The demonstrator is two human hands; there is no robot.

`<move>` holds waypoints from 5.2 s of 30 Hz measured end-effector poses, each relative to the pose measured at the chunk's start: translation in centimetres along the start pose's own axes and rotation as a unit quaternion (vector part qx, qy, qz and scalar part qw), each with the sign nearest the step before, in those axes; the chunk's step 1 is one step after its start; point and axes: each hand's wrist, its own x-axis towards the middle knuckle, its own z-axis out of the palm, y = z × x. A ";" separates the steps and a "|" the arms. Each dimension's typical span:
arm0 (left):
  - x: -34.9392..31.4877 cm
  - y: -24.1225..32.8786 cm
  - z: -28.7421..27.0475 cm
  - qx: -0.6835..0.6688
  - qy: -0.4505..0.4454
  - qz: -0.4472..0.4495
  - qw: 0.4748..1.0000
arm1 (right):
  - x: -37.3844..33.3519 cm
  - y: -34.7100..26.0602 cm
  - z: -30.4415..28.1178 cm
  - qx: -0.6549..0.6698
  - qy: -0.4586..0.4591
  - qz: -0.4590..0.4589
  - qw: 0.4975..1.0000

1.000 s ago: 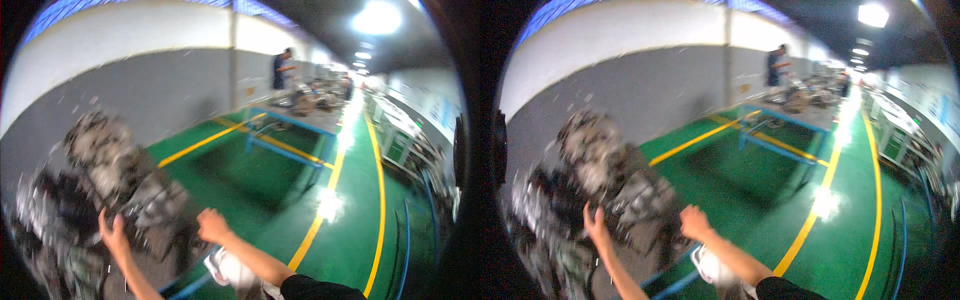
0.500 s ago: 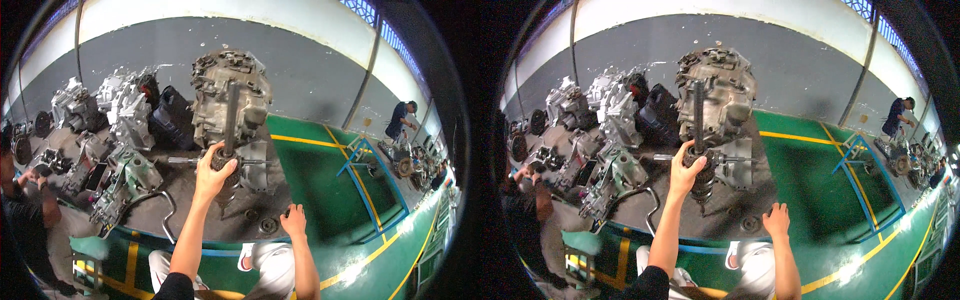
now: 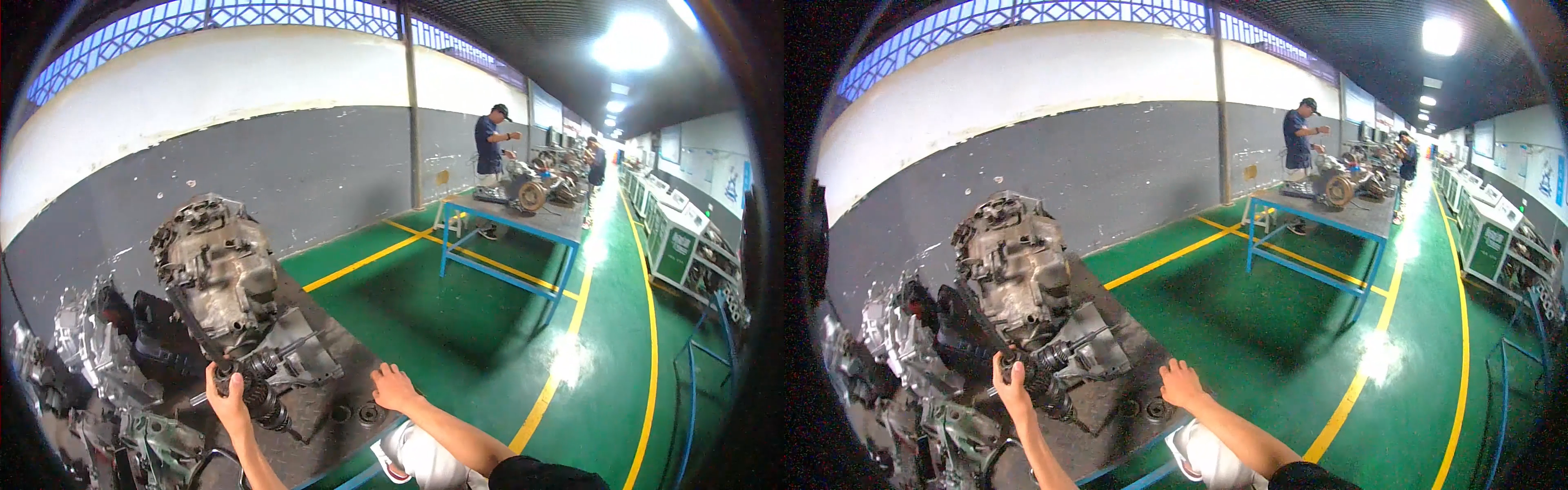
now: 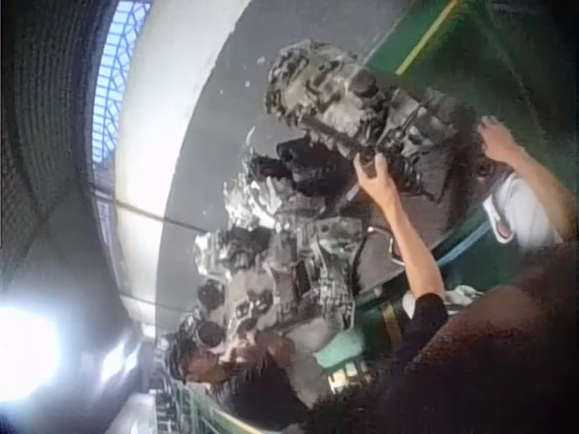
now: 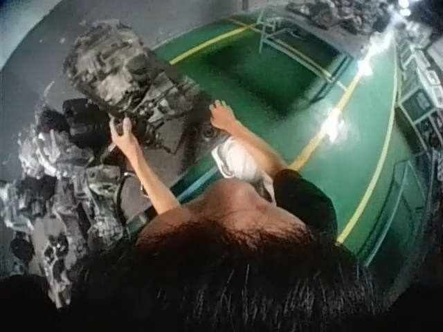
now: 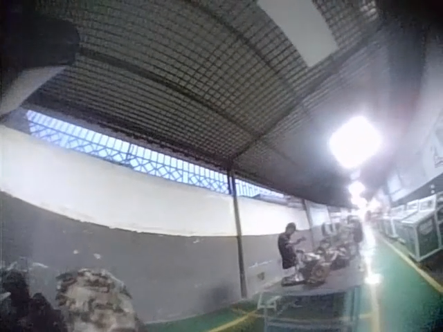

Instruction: The person assembles internal transmission components by sliding gear clusters and synchro rings onto a transmission main shaft by hand.

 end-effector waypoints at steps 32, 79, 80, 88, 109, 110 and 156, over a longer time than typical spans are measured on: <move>-1.4 4.7 0.5 -0.016 -0.103 -0.040 0.994 | 4.3 -17.0 -14.6 0.522 0.053 -0.255 0.812; -1.3 3.5 -0.6 0.064 -0.158 -0.009 0.985 | 10.5 -23.2 -25.6 0.533 -0.033 -0.290 0.794; -1.2 3.3 -1.0 0.073 -0.165 -0.014 0.983 | 11.0 -23.9 -27.0 0.541 -0.023 -0.290 0.789; -0.8 3.4 -0.3 0.014 -0.171 -0.050 0.984 | 15.5 -21.6 -32.7 0.592 0.109 -0.281 0.748; -0.7 2.9 -1.4 0.055 -0.162 0.005 0.985 | -2.4 -11.3 1.3 0.027 -0.076 -0.289 0.954; -0.7 2.9 -1.1 0.050 -0.163 0.008 0.985 | -1.5 -11.4 0.6 0.054 -0.038 -0.279 0.958; -1.4 4.0 -1.5 0.042 -0.134 -0.070 0.988 | 2.6 -8.2 -14.1 0.330 0.116 -0.129 0.928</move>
